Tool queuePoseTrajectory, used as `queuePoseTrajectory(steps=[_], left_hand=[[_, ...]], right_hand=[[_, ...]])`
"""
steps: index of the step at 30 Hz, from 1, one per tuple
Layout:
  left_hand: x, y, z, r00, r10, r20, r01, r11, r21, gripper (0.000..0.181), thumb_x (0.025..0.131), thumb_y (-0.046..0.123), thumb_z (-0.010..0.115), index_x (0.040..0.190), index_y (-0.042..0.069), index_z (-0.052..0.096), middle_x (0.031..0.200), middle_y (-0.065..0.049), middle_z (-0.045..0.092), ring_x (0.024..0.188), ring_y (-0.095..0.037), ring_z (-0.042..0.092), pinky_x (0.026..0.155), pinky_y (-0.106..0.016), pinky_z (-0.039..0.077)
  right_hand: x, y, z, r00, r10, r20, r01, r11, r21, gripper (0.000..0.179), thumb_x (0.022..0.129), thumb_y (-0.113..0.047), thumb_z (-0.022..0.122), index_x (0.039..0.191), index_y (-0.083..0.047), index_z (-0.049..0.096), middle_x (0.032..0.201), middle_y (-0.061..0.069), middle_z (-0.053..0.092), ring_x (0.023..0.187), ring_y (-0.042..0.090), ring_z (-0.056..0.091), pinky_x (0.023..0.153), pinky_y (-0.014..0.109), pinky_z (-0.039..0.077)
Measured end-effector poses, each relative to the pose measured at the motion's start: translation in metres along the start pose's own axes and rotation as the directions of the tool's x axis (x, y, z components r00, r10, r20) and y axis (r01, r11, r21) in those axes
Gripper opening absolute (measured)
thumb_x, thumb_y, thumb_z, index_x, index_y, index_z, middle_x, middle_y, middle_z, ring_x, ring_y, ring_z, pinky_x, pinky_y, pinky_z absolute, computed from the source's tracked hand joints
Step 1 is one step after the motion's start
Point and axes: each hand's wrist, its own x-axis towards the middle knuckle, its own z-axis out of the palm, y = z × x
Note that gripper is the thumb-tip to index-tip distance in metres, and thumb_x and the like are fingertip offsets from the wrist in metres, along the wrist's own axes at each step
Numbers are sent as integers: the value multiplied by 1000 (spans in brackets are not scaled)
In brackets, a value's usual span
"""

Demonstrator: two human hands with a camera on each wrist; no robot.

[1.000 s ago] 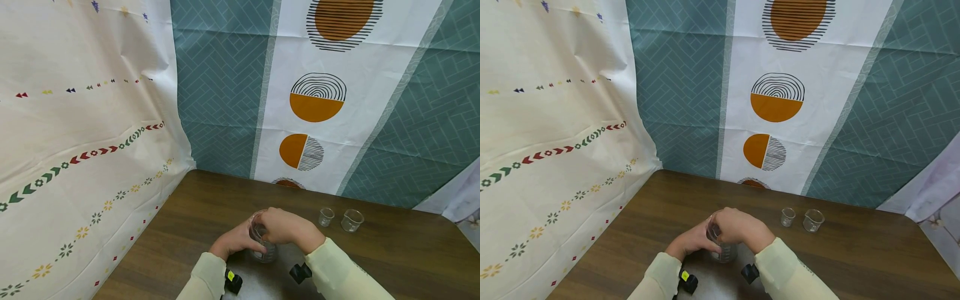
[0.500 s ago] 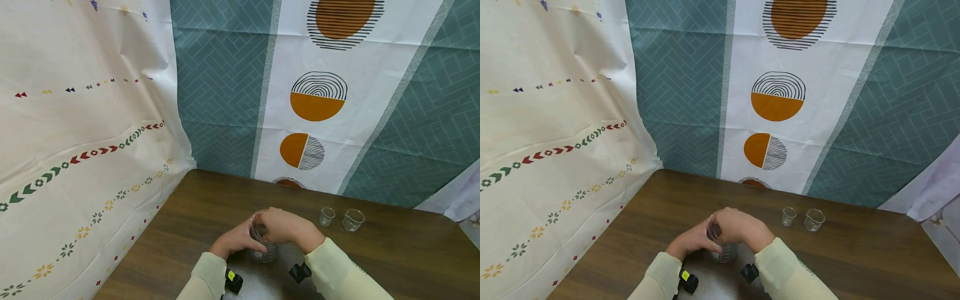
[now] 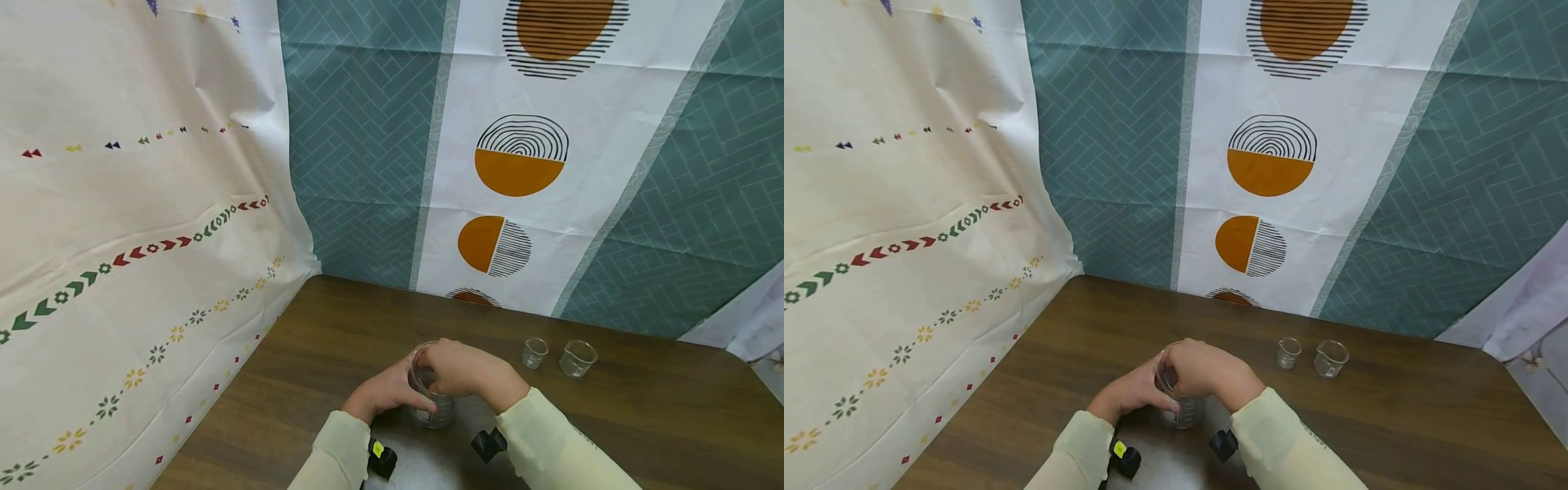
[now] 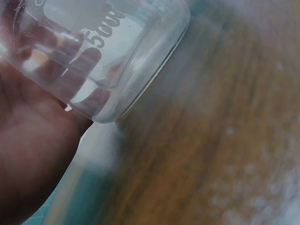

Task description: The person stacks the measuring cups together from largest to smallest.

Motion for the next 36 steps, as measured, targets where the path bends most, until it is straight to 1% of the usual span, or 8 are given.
queuePoseTrajectory(steps=[5, 14, 20, 24, 29, 33, 36], left_hand=[[1, 1, -1, 1000, -11, -8, 11, 1000, 17, 99, 78, 17, 80, 151, 38, 18, 156, 13, 25, 140, -13, 31, 117, -43, 26], [2, 4, -1, 1000, -25, -9, 25, 1000, 16, 99, 77, 20, 81, 151, 38, 17, 156, 13, 24, 140, -13, 31, 116, -41, 28], [2, 5, -2, 1000, -13, 4, 13, 1000, 0, 99, 77, 19, 81, 151, 38, 17, 157, 12, 24, 140, -13, 31, 115, -37, 30], [2, 4, -2, 1000, 5, 13, -5, 1000, -11, 99, 78, 20, 81, 152, 36, 16, 158, 10, 23, 141, -15, 30, 115, -38, 31], [2, 2, -2, 1000, 12, 5, -12, 1000, 9, 99, 79, 20, 80, 152, 36, 16, 158, 9, 22, 141, -16, 30, 115, -38, 31], [0, 3, -1, 1000, -3, -2, 3, 1000, 15, 99, 79, 20, 80, 152, 37, 16, 158, 10, 23, 141, -15, 30, 115, -39, 30], [0, 3, 1, 1000, -18, -4, 18, 1000, 3, 98, 78, 20, 81, 151, 40, 17, 157, 12, 24, 140, -14, 30, 115, -39, 31]], right_hand=[[0, 1, 0, 1000, -9, -12, 9, 1000, -2, 29, 77, -10, 78, 105, -15, 73, 107, -2, 69, 96, 13, 63, 86, 35, 53], [0, 0, -1, 1000, 3, -7, -3, 1000, 12, 29, 77, -9, 78, 105, -15, 73, 109, -3, 69, 102, 15, 63, 89, 35, 53], [0, 0, -2, 1000, 7, -15, -7, 1000, 27, 28, 77, -9, 79, 104, -15, 74, 107, -3, 69, 99, 14, 64, 86, 35, 54], [1, -2, -1, 1000, -3, -24, 3, 1000, 12, 28, 77, -7, 79, 104, -14, 74, 107, -2, 70, 99, 16, 64, 87, 36, 54], [0, -3, -1, 1000, 9, -14, -9, 1000, -4, 30, 77, -10, 80, 105, -14, 73, 110, -1, 69, 101, 17, 63, 89, 37, 53], [0, -4, 1, 1000, 14, -1, -14, 1000, -7, 29, 77, -13, 80, 105, -15, 73, 110, -2, 69, 100, 15, 63, 89, 36, 53], [0, -4, 1, 1000, 15, 6, -15, 1000, -1, 28, 76, -14, 81, 103, -15, 73, 108, -1, 69, 97, 14, 63, 88, 35, 53]])
